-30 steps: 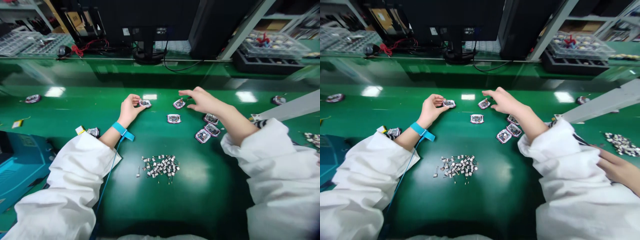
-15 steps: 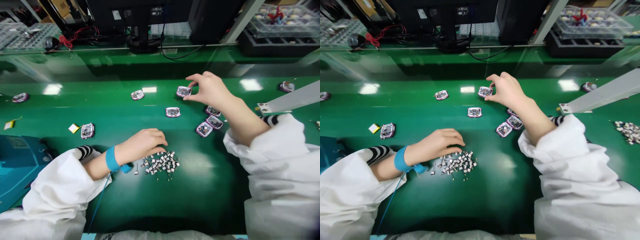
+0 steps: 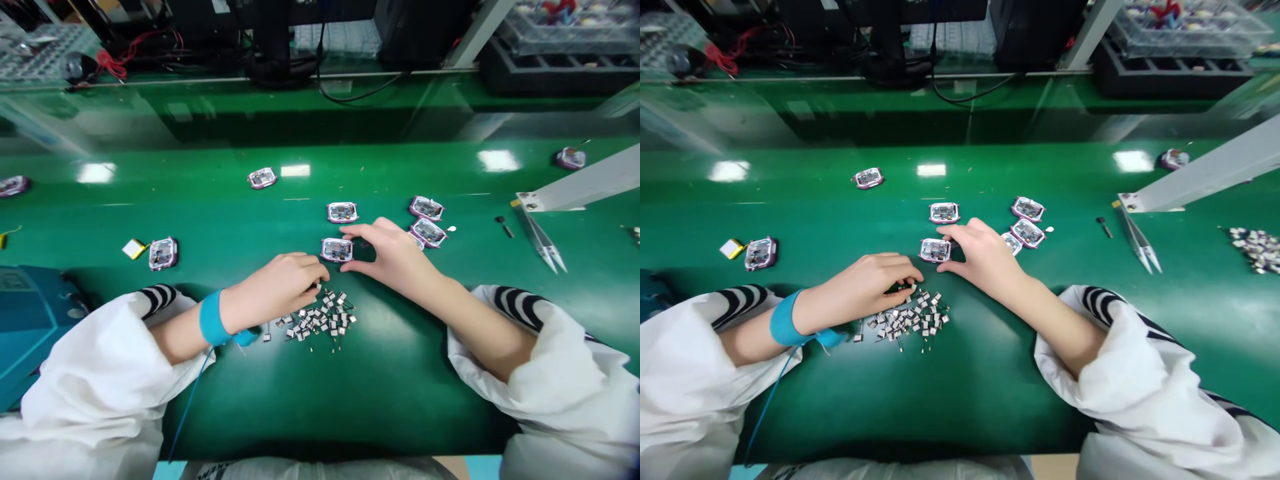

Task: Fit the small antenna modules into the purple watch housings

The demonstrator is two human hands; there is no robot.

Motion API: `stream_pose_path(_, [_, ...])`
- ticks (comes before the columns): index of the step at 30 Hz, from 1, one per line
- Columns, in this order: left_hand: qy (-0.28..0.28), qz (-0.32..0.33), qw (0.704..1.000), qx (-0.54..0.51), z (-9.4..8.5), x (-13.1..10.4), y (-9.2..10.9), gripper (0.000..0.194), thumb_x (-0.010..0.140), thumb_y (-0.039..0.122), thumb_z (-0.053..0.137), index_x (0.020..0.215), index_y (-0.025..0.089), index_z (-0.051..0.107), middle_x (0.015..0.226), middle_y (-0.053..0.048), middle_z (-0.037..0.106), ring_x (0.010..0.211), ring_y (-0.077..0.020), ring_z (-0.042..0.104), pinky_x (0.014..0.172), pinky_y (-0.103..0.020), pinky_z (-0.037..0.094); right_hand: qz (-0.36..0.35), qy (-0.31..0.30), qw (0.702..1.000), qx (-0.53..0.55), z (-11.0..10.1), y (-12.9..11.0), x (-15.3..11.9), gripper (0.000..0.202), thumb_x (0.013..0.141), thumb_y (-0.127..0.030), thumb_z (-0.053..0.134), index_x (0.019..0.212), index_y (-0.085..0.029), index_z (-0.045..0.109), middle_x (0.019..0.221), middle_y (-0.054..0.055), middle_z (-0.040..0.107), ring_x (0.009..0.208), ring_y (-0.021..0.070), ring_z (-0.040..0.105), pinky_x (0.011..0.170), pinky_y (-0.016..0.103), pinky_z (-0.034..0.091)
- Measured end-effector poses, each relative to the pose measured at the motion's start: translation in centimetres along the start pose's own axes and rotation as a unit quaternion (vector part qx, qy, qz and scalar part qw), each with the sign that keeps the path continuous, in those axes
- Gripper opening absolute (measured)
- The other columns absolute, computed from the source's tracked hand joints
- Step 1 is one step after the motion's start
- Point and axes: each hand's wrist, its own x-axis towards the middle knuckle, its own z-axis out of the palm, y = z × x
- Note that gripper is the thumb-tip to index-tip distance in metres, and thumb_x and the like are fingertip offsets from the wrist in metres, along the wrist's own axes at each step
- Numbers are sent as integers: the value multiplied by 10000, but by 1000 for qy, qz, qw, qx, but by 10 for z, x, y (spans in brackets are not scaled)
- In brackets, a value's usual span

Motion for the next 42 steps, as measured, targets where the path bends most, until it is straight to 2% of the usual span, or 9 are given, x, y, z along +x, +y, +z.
stream_pose_path(6, [41,-33,999,12,-18,-7,-13,130,818,202,473,884,179,583,842,-2,581,755,-119,541,664,-224,404,-33,19,998,55,1,0,4,180,815,-277,515,933,-189,618,895,2,673,737,131,554,687,281,447])
stream_pose_path(13, [83,17,996,-38,-18,-6,-12,134,834,209,452,892,159,562,839,-13,576,763,-105,528,676,-209,412,-30,102,992,74,-9,-14,3,165,791,-278,546,908,-181,610,890,47,661,773,152,573,699,318,454])
stream_pose_path(17, [129,9,989,-67,-19,-5,-11,115,824,200,473,882,158,563,819,-13,572,746,-99,521,673,-206,420,-65,45,994,79,-8,-27,-6,180,794,-327,535,841,-184,633,772,33,640,669,135,517,625,289,448])
stream_pose_path(25, [184,-81,966,-161,-10,3,-36,106,778,176,513,839,133,588,818,-14,585,713,-82,541,673,-202,452,-141,3,983,-120,26,-48,-1,362,810,-270,489,1105,-69,554,850,101,569,785,204,504,662,326,456])
stream_pose_path(31, [193,-77,964,-165,-5,9,-40,114,765,138,507,834,124,596,816,-15,590,711,-70,547,663,-176,450,-215,-15,975,-51,17,-51,-10,243,851,-220,414,1008,-170,591,853,56,568,728,147,507,649,285,447])
stream_pose_path(33, [192,-66,966,-162,-5,13,-37,106,759,127,508,824,127,592,803,-6,583,691,-60,540,645,-162,443,-198,21,980,-17,7,-41,-16,236,842,-237,445,1031,-192,579,880,53,573,753,137,515,674,271,455])
stream_pose_path(36, [185,-33,970,-152,-4,22,-33,96,764,127,500,814,129,582,796,-5,575,681,-57,535,642,-159,439,-73,77,994,-16,-2,-20,-18,365,792,-332,533,1104,-144,532,953,95,572,851,177,534,728,309,475])
stream_pose_path(39, [176,-5,978,-113,-2,29,-29,93,776,128,478,817,132,561,807,-10,564,685,-64,528,657,-176,438,-8,27,1000,6,0,-3,-11,500,747,-432,565,1147,-139,497,975,104,583,872,204,551,731,350,485])
stream_pose_path(42, [165,10,985,-55,2,34,-28,100,797,144,454,840,136,544,823,-21,562,711,-89,522,661,-203,439,-37,13,999,38,8,4,0,283,810,-354,504,1027,-189,579,906,61,618,795,171,566,717,328,475])
